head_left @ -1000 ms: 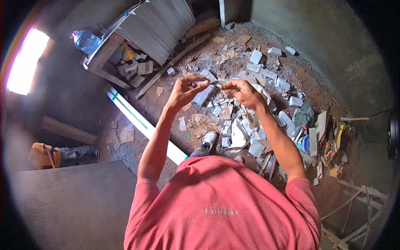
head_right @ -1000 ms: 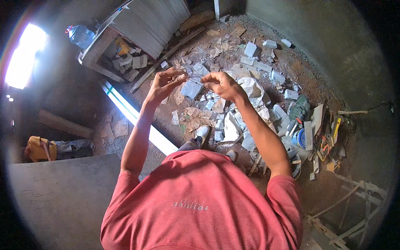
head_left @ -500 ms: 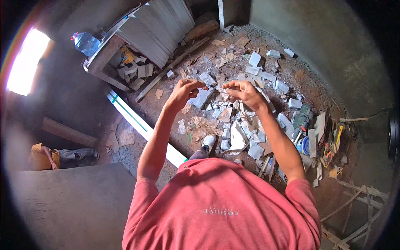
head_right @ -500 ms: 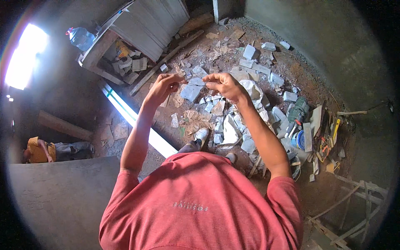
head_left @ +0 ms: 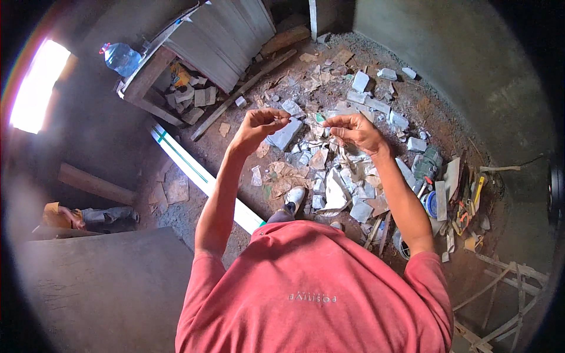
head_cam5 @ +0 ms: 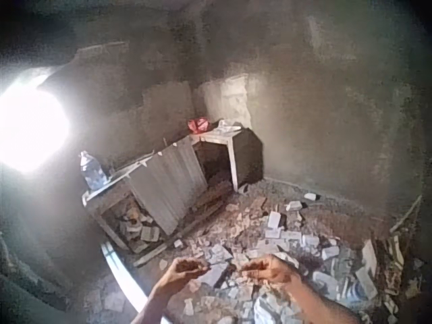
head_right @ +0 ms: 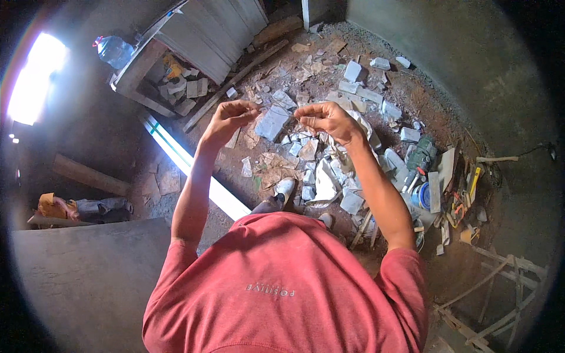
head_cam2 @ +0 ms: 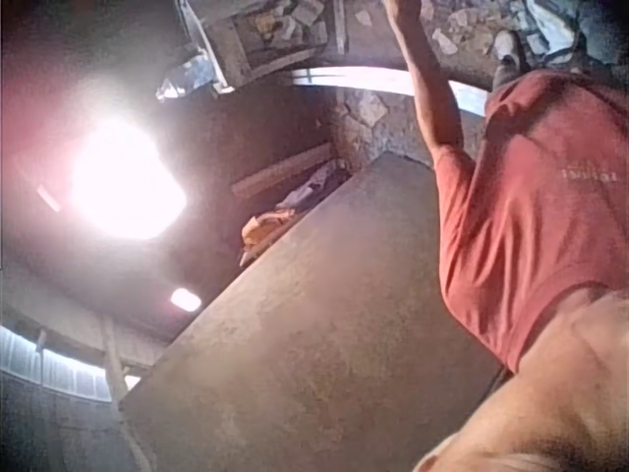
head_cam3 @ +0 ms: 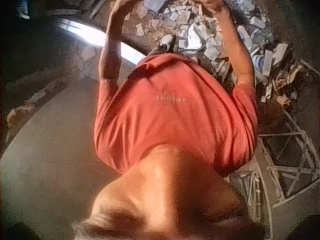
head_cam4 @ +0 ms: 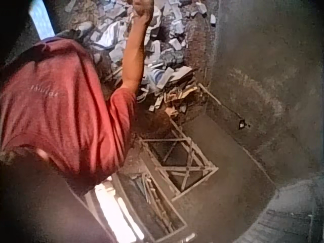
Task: The person stands in a renovation area, picks up pieces of debris from the floor, and then uses their hands to feed a white electrical wire into a hole in the wall while another person assists from the other side.
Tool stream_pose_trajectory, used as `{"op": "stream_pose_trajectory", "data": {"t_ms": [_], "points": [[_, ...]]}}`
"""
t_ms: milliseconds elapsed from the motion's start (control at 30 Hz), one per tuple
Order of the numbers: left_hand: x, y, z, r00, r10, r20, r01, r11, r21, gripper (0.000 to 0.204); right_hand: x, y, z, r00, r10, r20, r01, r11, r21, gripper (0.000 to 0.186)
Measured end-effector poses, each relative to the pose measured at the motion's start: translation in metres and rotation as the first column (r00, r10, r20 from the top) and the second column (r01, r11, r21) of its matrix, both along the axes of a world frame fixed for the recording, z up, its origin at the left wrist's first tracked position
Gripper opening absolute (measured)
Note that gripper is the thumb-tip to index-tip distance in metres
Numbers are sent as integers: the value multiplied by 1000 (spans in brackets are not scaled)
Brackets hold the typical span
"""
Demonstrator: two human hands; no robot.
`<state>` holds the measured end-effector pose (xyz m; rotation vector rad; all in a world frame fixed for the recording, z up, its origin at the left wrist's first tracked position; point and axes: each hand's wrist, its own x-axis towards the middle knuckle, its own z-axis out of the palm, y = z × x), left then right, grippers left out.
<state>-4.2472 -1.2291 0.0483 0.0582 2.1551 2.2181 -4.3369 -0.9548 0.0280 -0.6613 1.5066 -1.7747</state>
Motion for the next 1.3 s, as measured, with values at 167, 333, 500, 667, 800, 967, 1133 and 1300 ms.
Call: {"op": "stream_pose_trajectory", "data": {"t_ms": [167,333,500,667,800,967,1133,1300], "points": [[1,0,5,998,-28,-62,28,1000,-1,18,-1,2,0,999,3,40,-3,1000,-6,23],[3,0,9,996,-25,-85,12,989,-147,17,-3,-1,0,998,5,58,-5,1000,-10,25],[6,2,19,996,-8,-93,-32,909,-416,15,-4,-6,3,974,-94,208,63,987,151,21],[9,6,26,976,-41,-214,-85,834,-546,14,-9,-12,6,972,-114,204,72,977,200,21],[9,4,23,978,-24,-207,-92,843,-530,13,-12,-13,2,946,-148,288,106,982,155,23],[6,-3,12,991,10,-132,-60,921,-385,13,-13,-9,-9,885,-79,459,73,997,30,23],[0,-4,2,996,-49,-75,27,962,-272,13,-9,-4,-19,887,-87,454,105,994,-15,24],[-5,0,0,996,-65,-55,43,944,-327,14,-6,-3,-20,914,-105,391,104,994,23,19]]}}
